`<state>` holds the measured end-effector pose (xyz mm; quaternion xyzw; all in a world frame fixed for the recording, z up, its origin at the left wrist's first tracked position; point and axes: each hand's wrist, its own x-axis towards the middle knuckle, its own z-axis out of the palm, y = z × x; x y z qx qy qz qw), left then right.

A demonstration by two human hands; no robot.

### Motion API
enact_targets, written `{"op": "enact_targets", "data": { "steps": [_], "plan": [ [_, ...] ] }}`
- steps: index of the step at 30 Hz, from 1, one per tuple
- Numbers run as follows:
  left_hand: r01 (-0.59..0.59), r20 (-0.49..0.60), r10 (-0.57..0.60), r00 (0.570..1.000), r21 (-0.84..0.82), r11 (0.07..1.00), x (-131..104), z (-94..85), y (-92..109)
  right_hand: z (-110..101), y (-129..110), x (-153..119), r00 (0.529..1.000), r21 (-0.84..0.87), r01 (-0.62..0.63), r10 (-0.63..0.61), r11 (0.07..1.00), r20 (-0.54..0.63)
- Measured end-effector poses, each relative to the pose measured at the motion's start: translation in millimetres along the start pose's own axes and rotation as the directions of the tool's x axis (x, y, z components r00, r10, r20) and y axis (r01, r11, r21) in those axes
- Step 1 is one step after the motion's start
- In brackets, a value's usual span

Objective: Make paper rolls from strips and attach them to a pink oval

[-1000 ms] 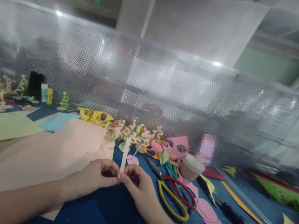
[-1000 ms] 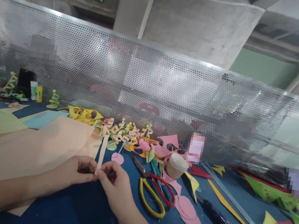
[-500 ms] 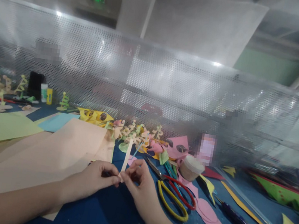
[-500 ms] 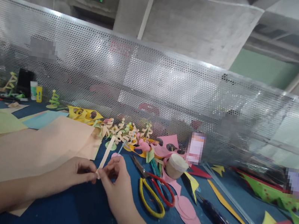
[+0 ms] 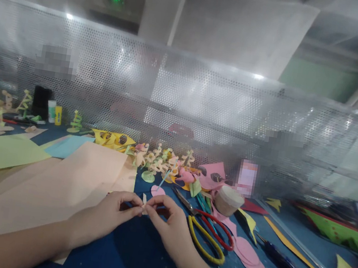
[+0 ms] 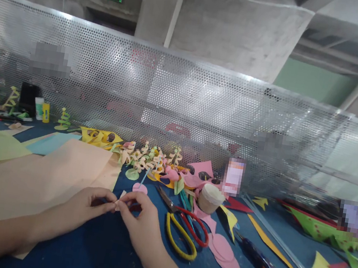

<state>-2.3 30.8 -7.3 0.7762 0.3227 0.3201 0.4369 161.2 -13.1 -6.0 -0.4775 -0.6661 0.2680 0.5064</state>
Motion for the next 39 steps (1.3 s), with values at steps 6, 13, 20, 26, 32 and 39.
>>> {"op": "enact_targets", "data": {
  "steps": [6, 13, 20, 26, 32, 39],
  "plan": [
    [0.049, -0.006, -0.05, 0.999, -0.169, 0.984, 2.8, -1.9, 5.6, 2.3, 3.1, 3.7, 0.987, 0.317, -0.162, 0.154, 0.934, 0.05],
    [0.085, 0.066, -0.07, 0.995, -0.25, 0.965, 1.6, -1.3, 10.6, 4.7, 5.6, 3.5, 0.979, 0.415, -0.201, 0.194, 0.887, 0.06],
    [0.091, -0.049, -0.112, 0.992, -0.315, 0.945, 4.6, -3.1, 7.5, 1.9, -1.5, -0.3, 0.997, 0.079, 0.06, -0.064, 0.995, 0.048],
    [0.067, -0.042, -0.087, 0.995, -0.353, 0.933, 3.4, -2.8, 7.7, 0.8, -5.1, -4.5, 0.975, -0.248, 0.22, -0.221, 0.943, 0.022],
    [0.065, -0.026, -0.078, 0.997, -0.329, 0.942, 4.4, -2.8, 9.3, 1.2, -1.4, -3.8, 0.983, -0.163, 0.181, -0.181, 0.97, 0.015],
    [0.055, -0.023, -0.066, 0.998, -0.329, 0.943, 4.4, -2.7, 9.2, 4.5, 2.0, -0.7, 1.0, 0.101, 0.021, -0.023, 0.995, 0.014]
  ]
}}
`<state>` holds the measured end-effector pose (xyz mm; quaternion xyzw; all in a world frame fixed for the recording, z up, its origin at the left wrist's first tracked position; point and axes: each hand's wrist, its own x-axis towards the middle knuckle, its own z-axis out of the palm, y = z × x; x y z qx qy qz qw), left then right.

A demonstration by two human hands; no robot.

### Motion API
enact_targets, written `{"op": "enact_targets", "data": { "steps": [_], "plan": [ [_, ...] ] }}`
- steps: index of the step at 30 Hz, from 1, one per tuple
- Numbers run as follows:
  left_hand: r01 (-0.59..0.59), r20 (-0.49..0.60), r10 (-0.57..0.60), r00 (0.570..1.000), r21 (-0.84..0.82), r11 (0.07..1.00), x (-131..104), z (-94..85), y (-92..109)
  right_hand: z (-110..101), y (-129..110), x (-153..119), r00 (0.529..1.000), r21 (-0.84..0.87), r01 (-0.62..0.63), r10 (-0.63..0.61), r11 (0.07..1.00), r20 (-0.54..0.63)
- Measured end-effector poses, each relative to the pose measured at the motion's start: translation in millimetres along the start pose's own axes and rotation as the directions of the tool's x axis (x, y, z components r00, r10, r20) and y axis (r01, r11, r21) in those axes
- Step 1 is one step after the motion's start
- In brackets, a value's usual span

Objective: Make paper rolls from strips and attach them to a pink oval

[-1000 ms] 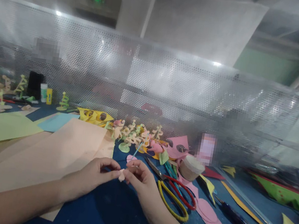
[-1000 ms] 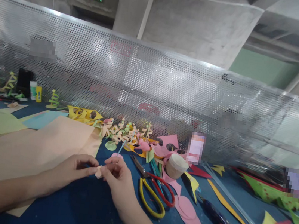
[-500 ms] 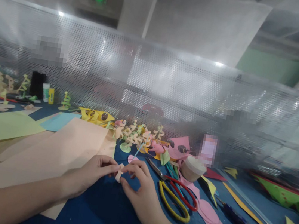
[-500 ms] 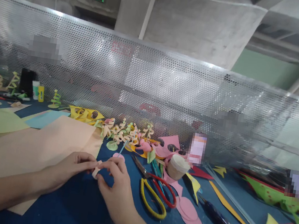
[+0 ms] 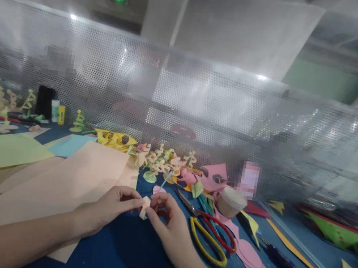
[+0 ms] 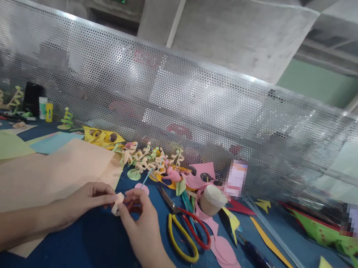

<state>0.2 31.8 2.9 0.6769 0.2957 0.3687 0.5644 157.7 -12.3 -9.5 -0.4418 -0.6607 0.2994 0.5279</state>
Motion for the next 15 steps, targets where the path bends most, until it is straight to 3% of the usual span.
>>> {"op": "enact_targets", "data": {
  "steps": [5, 15],
  "plan": [
    [0.009, 0.0, -0.009, 1.0, 0.006, 1.0, -0.1, -0.8, -1.4, -1.4, 3.9, 2.9, 0.987, 0.111, -0.159, 0.156, 0.981, 0.034],
    [0.025, 0.04, -0.026, 0.999, 0.016, 1.0, 0.5, -1.3, -4.2, -0.8, 5.8, 2.0, 0.972, 0.11, -0.229, 0.222, 0.967, 0.075]
  ]
}}
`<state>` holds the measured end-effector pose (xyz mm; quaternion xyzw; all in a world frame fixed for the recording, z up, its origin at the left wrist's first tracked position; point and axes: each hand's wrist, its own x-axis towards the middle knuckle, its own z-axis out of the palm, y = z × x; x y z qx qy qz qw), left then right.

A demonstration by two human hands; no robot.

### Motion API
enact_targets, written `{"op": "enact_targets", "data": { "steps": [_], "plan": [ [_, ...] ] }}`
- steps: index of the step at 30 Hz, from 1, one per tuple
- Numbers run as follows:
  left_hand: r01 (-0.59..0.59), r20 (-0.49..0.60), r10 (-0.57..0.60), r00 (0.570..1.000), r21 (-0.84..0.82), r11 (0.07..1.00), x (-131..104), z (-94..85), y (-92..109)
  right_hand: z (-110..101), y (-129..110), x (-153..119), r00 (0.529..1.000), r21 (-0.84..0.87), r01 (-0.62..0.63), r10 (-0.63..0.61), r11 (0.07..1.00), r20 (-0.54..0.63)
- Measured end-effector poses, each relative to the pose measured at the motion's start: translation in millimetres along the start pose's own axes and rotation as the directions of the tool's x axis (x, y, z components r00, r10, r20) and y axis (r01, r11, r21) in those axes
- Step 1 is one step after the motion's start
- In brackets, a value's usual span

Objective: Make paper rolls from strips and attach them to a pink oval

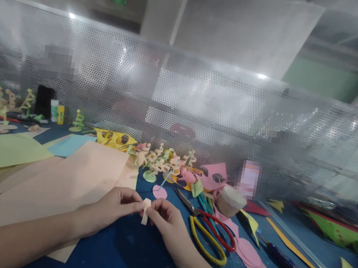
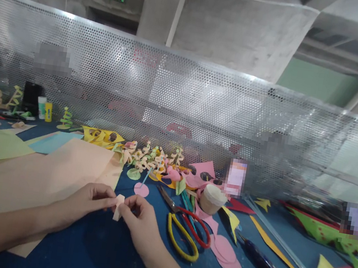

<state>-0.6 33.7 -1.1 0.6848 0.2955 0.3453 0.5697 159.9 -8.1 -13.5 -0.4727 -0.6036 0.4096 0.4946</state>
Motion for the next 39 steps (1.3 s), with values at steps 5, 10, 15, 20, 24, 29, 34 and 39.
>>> {"op": "enact_targets", "data": {
  "steps": [5, 10, 15, 20, 24, 29, 34, 39],
  "plan": [
    [0.011, -0.079, -0.013, 0.997, -0.025, 1.0, 0.8, 0.6, 1.2, 1.2, -5.7, -3.2, 0.982, -0.119, 0.185, -0.188, 0.975, -0.012],
    [-0.008, -0.064, 0.006, 0.998, -0.036, 0.999, 1.3, 0.8, -0.2, -0.4, -3.1, -6.7, 0.899, -0.492, 0.402, -0.434, 0.772, 0.053],
    [-0.005, -0.058, 0.003, 0.998, -0.026, 1.0, 1.0, 0.0, -0.3, -2.5, -2.5, -9.4, 0.87, -0.536, 0.462, -0.479, 0.707, 0.118],
    [-0.015, -0.047, 0.014, 0.999, -0.015, 1.0, 0.5, -0.4, 0.2, -2.2, -6.8, -9.5, 0.88, -0.478, 0.445, -0.47, 0.757, 0.073],
    [0.002, -0.019, -0.002, 1.0, -0.008, 1.0, -0.5, -0.8, 0.6, -1.2, -9.9, -8.2, 0.906, -0.408, 0.395, -0.424, 0.823, 0.022],
    [-0.008, -0.011, 0.008, 1.0, 0.013, 1.0, -0.9, -1.2, 2.7, 1.6, -9.5, -7.1, 0.941, -0.282, 0.318, -0.338, 0.905, -0.025],
    [-0.013, -0.02, 0.013, 1.0, -0.003, 1.0, -0.7, -0.9, 1.8, 2.1, -10.1, -7.6, 0.955, -0.22, 0.282, -0.296, 0.934, -0.032],
    [-0.009, -0.019, 0.008, 1.0, -0.027, 1.0, 0.2, -0.6, 0.3, 2.3, -11.4, -7.7, 0.957, -0.192, 0.286, -0.292, 0.939, -0.003]
  ]
}}
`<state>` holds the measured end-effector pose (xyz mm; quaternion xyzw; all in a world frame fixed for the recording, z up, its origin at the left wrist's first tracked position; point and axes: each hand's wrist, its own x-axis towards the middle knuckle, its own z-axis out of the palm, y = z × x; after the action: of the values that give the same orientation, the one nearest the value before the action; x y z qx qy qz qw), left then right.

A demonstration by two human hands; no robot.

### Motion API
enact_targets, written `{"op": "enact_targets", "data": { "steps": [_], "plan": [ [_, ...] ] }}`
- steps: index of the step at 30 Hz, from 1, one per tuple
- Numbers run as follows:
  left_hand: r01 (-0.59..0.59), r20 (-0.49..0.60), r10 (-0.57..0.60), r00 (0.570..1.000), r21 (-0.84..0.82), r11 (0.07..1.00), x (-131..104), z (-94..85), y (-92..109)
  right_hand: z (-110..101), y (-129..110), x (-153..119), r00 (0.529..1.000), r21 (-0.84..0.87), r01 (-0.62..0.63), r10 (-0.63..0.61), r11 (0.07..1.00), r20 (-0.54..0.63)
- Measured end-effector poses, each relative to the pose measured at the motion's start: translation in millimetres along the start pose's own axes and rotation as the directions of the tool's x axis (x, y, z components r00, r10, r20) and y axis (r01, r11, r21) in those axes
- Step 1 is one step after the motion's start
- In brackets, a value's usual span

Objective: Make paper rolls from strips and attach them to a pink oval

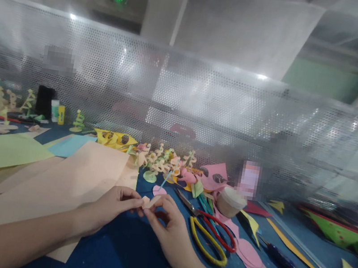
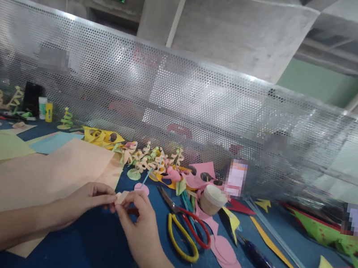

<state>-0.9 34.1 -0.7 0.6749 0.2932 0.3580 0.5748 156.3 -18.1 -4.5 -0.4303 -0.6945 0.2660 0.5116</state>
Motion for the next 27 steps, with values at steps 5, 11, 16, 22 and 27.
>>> {"op": "enact_targets", "data": {
  "steps": [5, 11, 16, 22, 27],
  "plan": [
    [-0.001, 0.004, 0.001, 1.0, 0.054, 0.999, -1.6, 0.1, 3.2, 0.9, 4.3, -1.2, 1.0, -0.013, -0.006, 0.006, 1.0, -0.01],
    [-0.003, 0.037, -0.001, 0.999, 0.108, 0.994, -2.3, -0.2, 4.2, 1.2, 8.2, -1.9, 0.999, -0.04, -0.026, 0.024, 0.999, -0.032],
    [-0.015, 0.079, 0.008, 0.997, 0.089, 0.996, -2.3, -0.5, 3.0, 3.2, 5.5, -1.3, 0.996, 0.04, -0.08, 0.081, 0.996, -0.023],
    [0.018, 0.068, -0.022, 0.997, 0.068, 0.998, -2.6, 2.9, 4.5, 4.1, 10.3, 0.5, 0.991, 0.2, -0.132, 0.137, 0.971, -0.008],
    [-0.03, 0.075, 0.02, 0.997, 0.137, 0.99, -2.0, 3.2, 3.0, 2.6, 10.6, 3.8, 0.979, 0.276, -0.206, 0.198, 0.939, 0.055]
  ]
}}
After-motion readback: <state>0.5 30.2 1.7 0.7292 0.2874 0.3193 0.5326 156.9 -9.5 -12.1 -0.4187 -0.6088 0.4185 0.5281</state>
